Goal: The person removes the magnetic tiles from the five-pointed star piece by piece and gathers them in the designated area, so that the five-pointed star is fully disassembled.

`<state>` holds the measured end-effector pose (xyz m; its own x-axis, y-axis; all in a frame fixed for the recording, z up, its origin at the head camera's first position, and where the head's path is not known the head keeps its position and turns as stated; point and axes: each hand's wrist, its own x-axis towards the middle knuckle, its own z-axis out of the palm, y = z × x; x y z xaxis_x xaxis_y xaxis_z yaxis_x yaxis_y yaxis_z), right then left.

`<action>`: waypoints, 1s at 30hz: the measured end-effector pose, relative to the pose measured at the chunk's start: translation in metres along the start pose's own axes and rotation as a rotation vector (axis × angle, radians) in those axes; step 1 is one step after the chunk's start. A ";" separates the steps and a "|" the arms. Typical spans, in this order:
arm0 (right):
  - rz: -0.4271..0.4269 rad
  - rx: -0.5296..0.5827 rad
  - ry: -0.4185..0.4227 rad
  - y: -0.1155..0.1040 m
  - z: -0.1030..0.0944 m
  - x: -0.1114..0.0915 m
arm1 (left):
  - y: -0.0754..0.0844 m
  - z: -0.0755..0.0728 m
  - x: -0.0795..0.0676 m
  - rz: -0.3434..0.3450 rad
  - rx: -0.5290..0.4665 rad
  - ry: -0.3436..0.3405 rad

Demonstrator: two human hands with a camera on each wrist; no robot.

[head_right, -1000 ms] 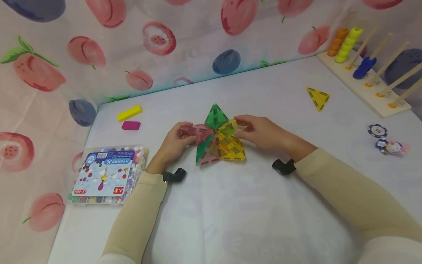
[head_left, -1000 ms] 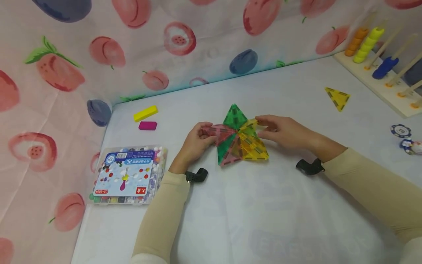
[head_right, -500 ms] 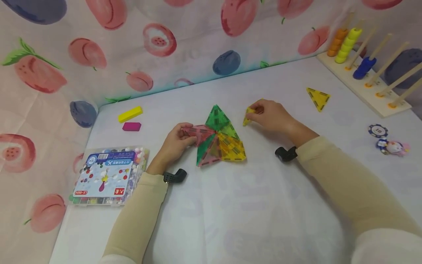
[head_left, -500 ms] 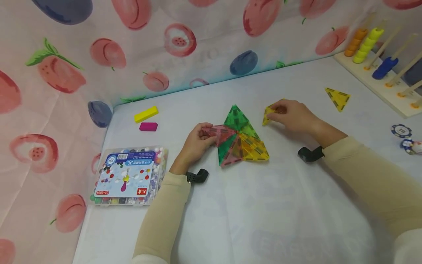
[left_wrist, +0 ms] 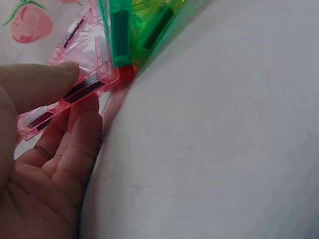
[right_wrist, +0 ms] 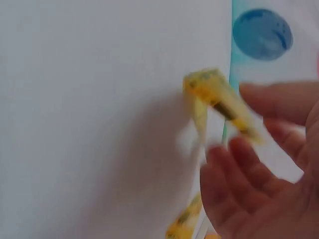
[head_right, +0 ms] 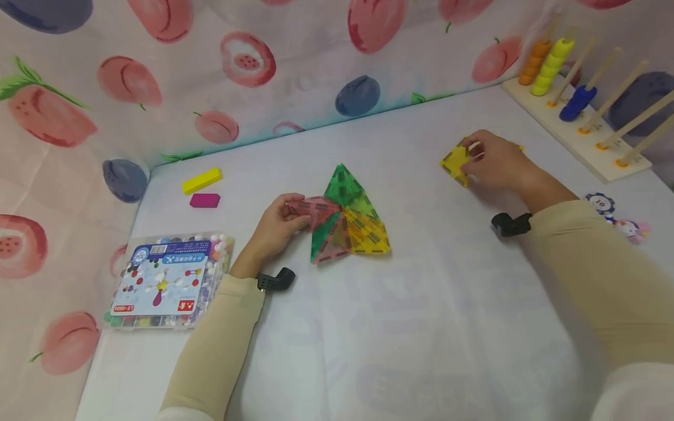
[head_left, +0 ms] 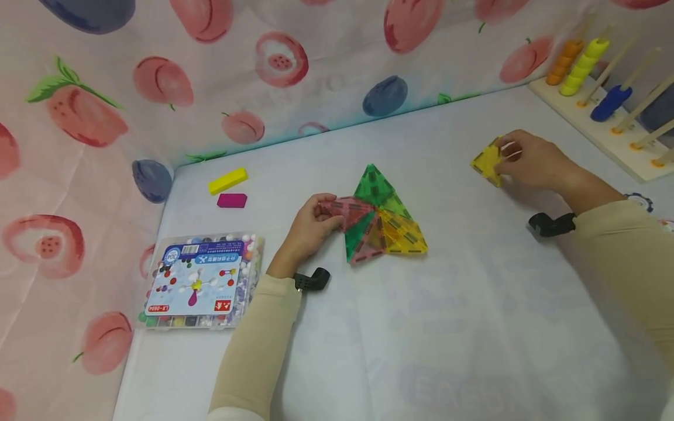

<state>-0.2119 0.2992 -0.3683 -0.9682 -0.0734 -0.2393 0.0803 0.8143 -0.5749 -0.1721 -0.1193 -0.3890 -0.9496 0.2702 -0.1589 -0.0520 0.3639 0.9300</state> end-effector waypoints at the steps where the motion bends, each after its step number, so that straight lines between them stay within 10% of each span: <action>1: 0.007 -0.015 0.005 0.002 -0.002 0.000 | 0.000 0.000 0.000 0.001 0.001 0.000; 14: -0.114 -0.366 -0.084 0.010 -0.006 0.014 | 0.007 0.000 -0.001 -0.009 -0.018 -0.002; 30: -0.026 -0.283 -0.171 0.035 -0.033 0.018 | 0.004 0.002 0.000 -0.017 -0.012 0.003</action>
<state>-0.2345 0.3452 -0.3671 -0.9134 -0.1727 -0.3686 -0.0365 0.9366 -0.3485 -0.1715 -0.1160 -0.3856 -0.9496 0.2609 -0.1735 -0.0718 0.3578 0.9310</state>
